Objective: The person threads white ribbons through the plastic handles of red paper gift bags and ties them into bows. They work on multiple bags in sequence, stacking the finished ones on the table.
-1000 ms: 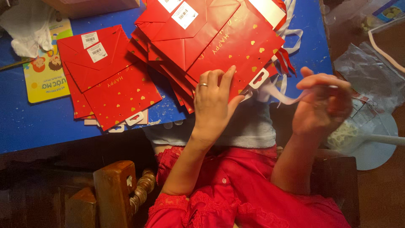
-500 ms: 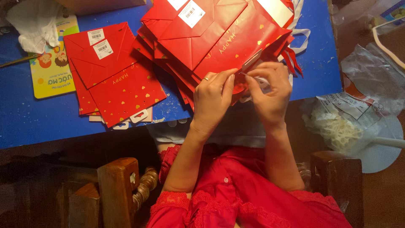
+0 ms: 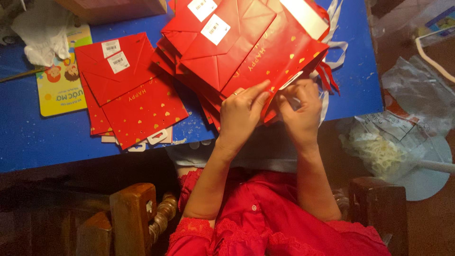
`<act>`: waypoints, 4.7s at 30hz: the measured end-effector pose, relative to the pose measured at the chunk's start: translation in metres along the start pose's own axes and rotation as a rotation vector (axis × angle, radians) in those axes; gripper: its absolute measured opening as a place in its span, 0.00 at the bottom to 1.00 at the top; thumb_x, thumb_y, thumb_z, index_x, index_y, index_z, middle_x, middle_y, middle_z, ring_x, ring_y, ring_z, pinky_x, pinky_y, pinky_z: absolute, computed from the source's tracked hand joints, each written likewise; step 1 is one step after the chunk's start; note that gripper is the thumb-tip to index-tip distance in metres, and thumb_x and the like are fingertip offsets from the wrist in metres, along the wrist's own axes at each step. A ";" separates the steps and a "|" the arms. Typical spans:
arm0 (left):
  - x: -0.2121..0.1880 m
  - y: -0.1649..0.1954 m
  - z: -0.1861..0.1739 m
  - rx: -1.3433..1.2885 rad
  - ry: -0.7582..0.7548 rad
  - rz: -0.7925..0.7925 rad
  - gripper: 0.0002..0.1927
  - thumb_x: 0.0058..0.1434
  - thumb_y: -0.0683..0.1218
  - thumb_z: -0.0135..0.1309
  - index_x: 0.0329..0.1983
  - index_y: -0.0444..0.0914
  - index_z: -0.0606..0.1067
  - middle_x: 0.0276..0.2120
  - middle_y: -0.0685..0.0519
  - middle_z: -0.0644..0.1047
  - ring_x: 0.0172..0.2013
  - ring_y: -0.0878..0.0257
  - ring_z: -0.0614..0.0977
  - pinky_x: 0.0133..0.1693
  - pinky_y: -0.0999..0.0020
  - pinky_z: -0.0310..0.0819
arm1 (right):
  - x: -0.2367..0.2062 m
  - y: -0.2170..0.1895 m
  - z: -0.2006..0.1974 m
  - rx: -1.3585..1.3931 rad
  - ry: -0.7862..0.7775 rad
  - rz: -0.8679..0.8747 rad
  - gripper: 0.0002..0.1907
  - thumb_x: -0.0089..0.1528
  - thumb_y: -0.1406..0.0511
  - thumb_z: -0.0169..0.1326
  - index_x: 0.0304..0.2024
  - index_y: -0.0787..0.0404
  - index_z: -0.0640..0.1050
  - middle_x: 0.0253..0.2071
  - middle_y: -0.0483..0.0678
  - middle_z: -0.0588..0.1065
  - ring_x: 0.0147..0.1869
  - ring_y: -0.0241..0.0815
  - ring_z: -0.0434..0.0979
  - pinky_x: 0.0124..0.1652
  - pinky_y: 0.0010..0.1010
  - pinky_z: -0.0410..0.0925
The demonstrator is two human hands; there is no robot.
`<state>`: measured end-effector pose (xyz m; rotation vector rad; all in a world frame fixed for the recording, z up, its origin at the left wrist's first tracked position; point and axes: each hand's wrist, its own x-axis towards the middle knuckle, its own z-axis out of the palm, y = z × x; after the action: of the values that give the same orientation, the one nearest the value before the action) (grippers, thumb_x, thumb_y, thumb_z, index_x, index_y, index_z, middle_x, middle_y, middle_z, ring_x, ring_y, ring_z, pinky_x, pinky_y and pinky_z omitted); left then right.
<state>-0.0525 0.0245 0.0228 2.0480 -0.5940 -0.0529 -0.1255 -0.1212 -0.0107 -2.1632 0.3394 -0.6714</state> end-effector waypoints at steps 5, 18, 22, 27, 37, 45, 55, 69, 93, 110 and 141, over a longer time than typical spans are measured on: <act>0.007 -0.004 0.007 -0.003 0.003 0.104 0.06 0.65 0.48 0.58 0.41 0.43 0.81 0.33 0.51 0.82 0.33 0.54 0.84 0.36 0.60 0.76 | -0.003 0.008 0.002 0.126 0.006 0.115 0.10 0.63 0.70 0.61 0.46 0.65 0.78 0.45 0.49 0.72 0.50 0.43 0.75 0.52 0.32 0.68; 0.012 -0.010 0.006 -0.330 -0.075 -0.227 0.09 0.72 0.48 0.47 0.48 0.38 0.70 0.30 0.52 0.85 0.26 0.60 0.87 0.30 0.66 0.79 | 0.000 0.018 0.002 0.152 -0.059 0.175 0.12 0.60 0.72 0.59 0.47 0.63 0.80 0.42 0.48 0.72 0.49 0.41 0.73 0.52 0.31 0.67; 0.009 -0.011 0.002 -0.405 -0.096 -0.154 0.13 0.68 0.45 0.50 0.53 0.37 0.73 0.34 0.52 0.85 0.31 0.62 0.88 0.34 0.68 0.81 | 0.001 0.019 0.001 0.223 -0.085 0.138 0.19 0.60 0.74 0.57 0.54 0.62 0.80 0.47 0.49 0.75 0.55 0.42 0.72 0.58 0.32 0.65; 0.006 -0.013 0.003 -0.259 -0.097 0.084 0.07 0.65 0.45 0.59 0.43 0.39 0.81 0.41 0.51 0.84 0.37 0.62 0.88 0.39 0.70 0.80 | 0.001 0.019 0.001 0.305 -0.095 0.132 0.20 0.59 0.75 0.55 0.54 0.62 0.79 0.56 0.50 0.74 0.65 0.43 0.72 0.64 0.32 0.64; 0.011 -0.011 0.009 -0.411 -0.026 -0.186 0.07 0.71 0.48 0.49 0.44 0.40 0.71 0.30 0.55 0.84 0.25 0.67 0.85 0.29 0.73 0.77 | 0.000 0.024 -0.001 0.315 -0.150 0.176 0.21 0.57 0.76 0.54 0.54 0.64 0.78 0.61 0.50 0.71 0.68 0.45 0.72 0.65 0.33 0.64; 0.007 -0.012 0.005 -0.250 -0.114 -0.040 0.11 0.64 0.51 0.59 0.42 0.39 0.79 0.32 0.52 0.84 0.32 0.62 0.87 0.36 0.68 0.78 | 0.000 0.022 -0.003 0.270 -0.159 0.137 0.20 0.58 0.75 0.57 0.55 0.63 0.78 0.63 0.52 0.69 0.68 0.48 0.72 0.64 0.35 0.66; 0.005 -0.013 0.010 -0.150 -0.053 -0.028 0.12 0.65 0.51 0.58 0.41 0.38 0.79 0.30 0.50 0.82 0.29 0.58 0.85 0.33 0.64 0.76 | -0.001 0.019 -0.005 0.235 -0.178 0.140 0.22 0.58 0.73 0.58 0.56 0.62 0.77 0.62 0.51 0.68 0.66 0.47 0.74 0.61 0.35 0.68; 0.008 -0.013 0.006 -0.363 -0.127 -0.127 0.17 0.67 0.53 0.55 0.51 0.37 0.73 0.37 0.51 0.83 0.29 0.63 0.86 0.31 0.70 0.80 | -0.002 0.018 -0.006 0.373 -0.210 0.182 0.18 0.62 0.73 0.57 0.55 0.65 0.79 0.64 0.48 0.66 0.65 0.42 0.73 0.61 0.34 0.69; 0.008 -0.014 0.014 -0.471 -0.053 -0.242 0.14 0.72 0.54 0.45 0.44 0.38 0.67 0.36 0.54 0.85 0.28 0.67 0.85 0.31 0.68 0.81 | -0.004 0.039 -0.002 0.278 -0.190 0.162 0.16 0.63 0.71 0.55 0.54 0.63 0.79 0.63 0.52 0.71 0.66 0.45 0.73 0.62 0.35 0.66; 0.007 -0.011 0.011 -0.184 -0.109 -0.181 0.11 0.69 0.49 0.53 0.44 0.37 0.75 0.27 0.48 0.83 0.27 0.59 0.86 0.31 0.66 0.75 | -0.002 0.034 -0.004 0.247 -0.208 0.160 0.16 0.63 0.70 0.56 0.54 0.62 0.79 0.64 0.53 0.70 0.67 0.48 0.72 0.63 0.37 0.66; 0.007 -0.012 0.012 -0.337 -0.055 -0.179 0.11 0.68 0.51 0.54 0.43 0.38 0.74 0.31 0.54 0.84 0.26 0.64 0.86 0.30 0.69 0.77 | -0.001 0.033 -0.009 0.242 -0.271 0.152 0.19 0.62 0.70 0.56 0.56 0.63 0.76 0.62 0.53 0.70 0.66 0.46 0.71 0.63 0.37 0.65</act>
<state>-0.0448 0.0166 0.0078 1.7689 -0.4025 -0.2964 -0.1315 -0.1475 -0.0323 -1.9428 0.2598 -0.3104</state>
